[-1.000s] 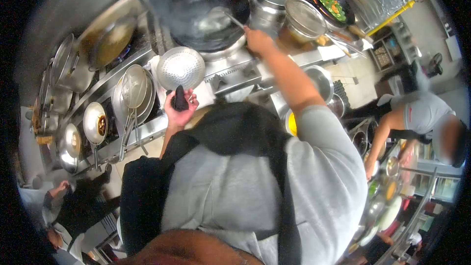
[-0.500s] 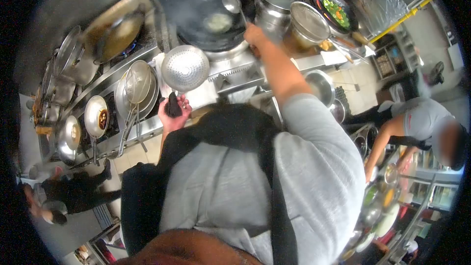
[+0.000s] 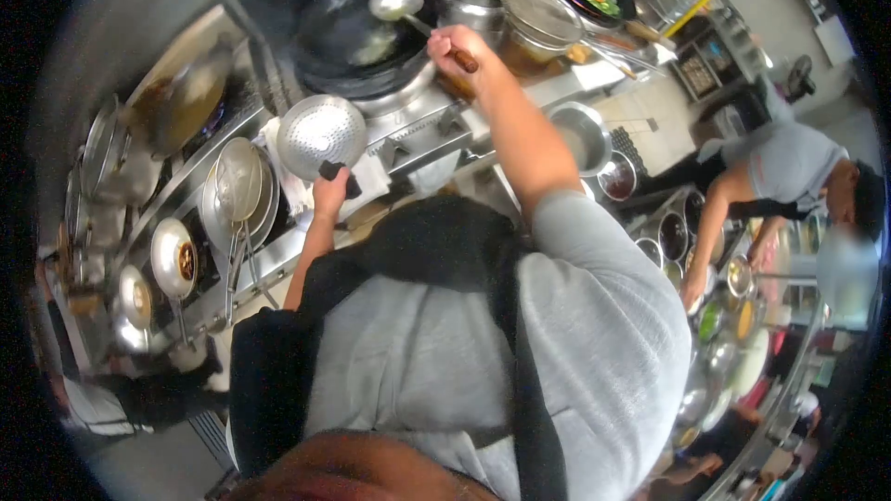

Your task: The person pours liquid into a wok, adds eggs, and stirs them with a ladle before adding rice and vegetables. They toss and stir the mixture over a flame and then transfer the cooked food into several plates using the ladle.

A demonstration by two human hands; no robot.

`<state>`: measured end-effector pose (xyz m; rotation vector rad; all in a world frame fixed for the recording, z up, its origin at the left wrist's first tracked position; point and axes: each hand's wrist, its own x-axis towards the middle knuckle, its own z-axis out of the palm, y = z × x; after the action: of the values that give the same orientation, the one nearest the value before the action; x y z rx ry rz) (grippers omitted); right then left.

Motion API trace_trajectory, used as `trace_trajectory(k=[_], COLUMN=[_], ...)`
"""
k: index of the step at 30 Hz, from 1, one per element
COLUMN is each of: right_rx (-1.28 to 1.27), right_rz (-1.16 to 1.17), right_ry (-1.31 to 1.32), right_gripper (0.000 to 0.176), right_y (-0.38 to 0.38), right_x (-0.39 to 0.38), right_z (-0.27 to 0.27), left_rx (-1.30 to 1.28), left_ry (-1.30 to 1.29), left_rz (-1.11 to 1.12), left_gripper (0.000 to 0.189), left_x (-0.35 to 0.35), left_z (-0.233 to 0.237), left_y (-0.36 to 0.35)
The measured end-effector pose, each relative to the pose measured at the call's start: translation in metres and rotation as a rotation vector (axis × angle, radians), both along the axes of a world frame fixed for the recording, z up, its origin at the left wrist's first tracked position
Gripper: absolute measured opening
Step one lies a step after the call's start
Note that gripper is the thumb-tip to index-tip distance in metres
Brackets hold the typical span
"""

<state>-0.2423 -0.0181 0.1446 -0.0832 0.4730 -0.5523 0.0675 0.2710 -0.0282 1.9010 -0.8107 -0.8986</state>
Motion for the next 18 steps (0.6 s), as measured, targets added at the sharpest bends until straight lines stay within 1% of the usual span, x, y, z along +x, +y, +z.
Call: trace_trajectory(k=[1, 2, 3, 4, 5, 6, 8, 9, 11, 12, 14, 15, 16, 17, 18], right_rx=[-0.016, -0.117, -0.174, -0.230, -0.264, -0.281, -0.352, -0.349, -0.446, -0.528, -0.904, -0.958, -1.008, -1.154, -1.327], right_rz=[-0.022, -0.102, -0.158, -0.217, -0.129, -0.167, -0.254, -0.295, -0.322, -0.431, -0.204, -0.157, -0.097, -0.057, -0.094], right_ry=[0.018, 0.017, 0.059, 0.104, 0.088, 0.157, 0.343, 0.351, 0.742, 1.044, 1.580, 1.768, 1.959, 2.201, 2.379], right_gripper=[0.022, 0.009, 0.009, 0.009, 0.011, 0.013, 0.014, 0.014, 0.003, 0.017, 0.033, 0.050, 0.069, 0.070, 0.073], right_y=[0.000, 0.003, 0.013, 0.020, 0.008, 0.015, 0.020, 0.021, 0.019, 0.018, 0.013, 0.019, 0.020, 0.014, 0.008], right_x=[-0.012, -0.025, -0.036, -0.049, -0.070, -0.082, -0.107, -0.118, -0.139, -0.143, -0.169, -0.172, -0.175, -0.185, -0.197], right_z=[0.013, 0.024, 0.047, 0.062, 0.064, 0.080, 0.098, 0.100, 0.098, 0.086, 0.062, 0.055, 0.048, 0.022, -0.012], left_rx=[0.073, 0.068, 0.028, -0.016, 0.074, 0.064, 0.082, 0.071, 0.097, 0.047, -0.006, 0.026, 0.015, -0.122, -0.269], left_ry=[-0.253, -0.251, -0.320, -0.388, -0.451, -0.451, -0.470, -0.468, -0.427, -0.443, -0.482, -0.482, -0.489, -0.726, -0.953], left_rz=[-0.083, -0.117, -0.151, -0.188, -0.202, -0.242, -0.151, -0.137, -0.138, -0.165, -0.209, -0.229, -0.265, -0.183, -0.092], left_gripper=[0.044, 0.044, 0.047, 0.051, 0.061, 0.061, 0.069, 0.067, 0.066, 0.068, 0.070, 0.070, 0.070, 0.069, 0.068], left_x=[0.000, -0.001, 0.000, -0.003, -0.008, -0.011, -0.015, -0.018, -0.024, -0.019, -0.013, -0.016, -0.015, -0.011, -0.009], left_z=[-0.003, -0.007, -0.023, -0.026, -0.030, -0.032, -0.036, -0.032, -0.009, -0.014, -0.021, -0.005, -0.011, -0.020, -0.026], left_y=[-0.008, -0.012, -0.013, -0.012, -0.009, -0.006, -0.007, -0.005, -0.003, -0.002, -0.003, -0.001, -0.003, -0.002, -0.003])
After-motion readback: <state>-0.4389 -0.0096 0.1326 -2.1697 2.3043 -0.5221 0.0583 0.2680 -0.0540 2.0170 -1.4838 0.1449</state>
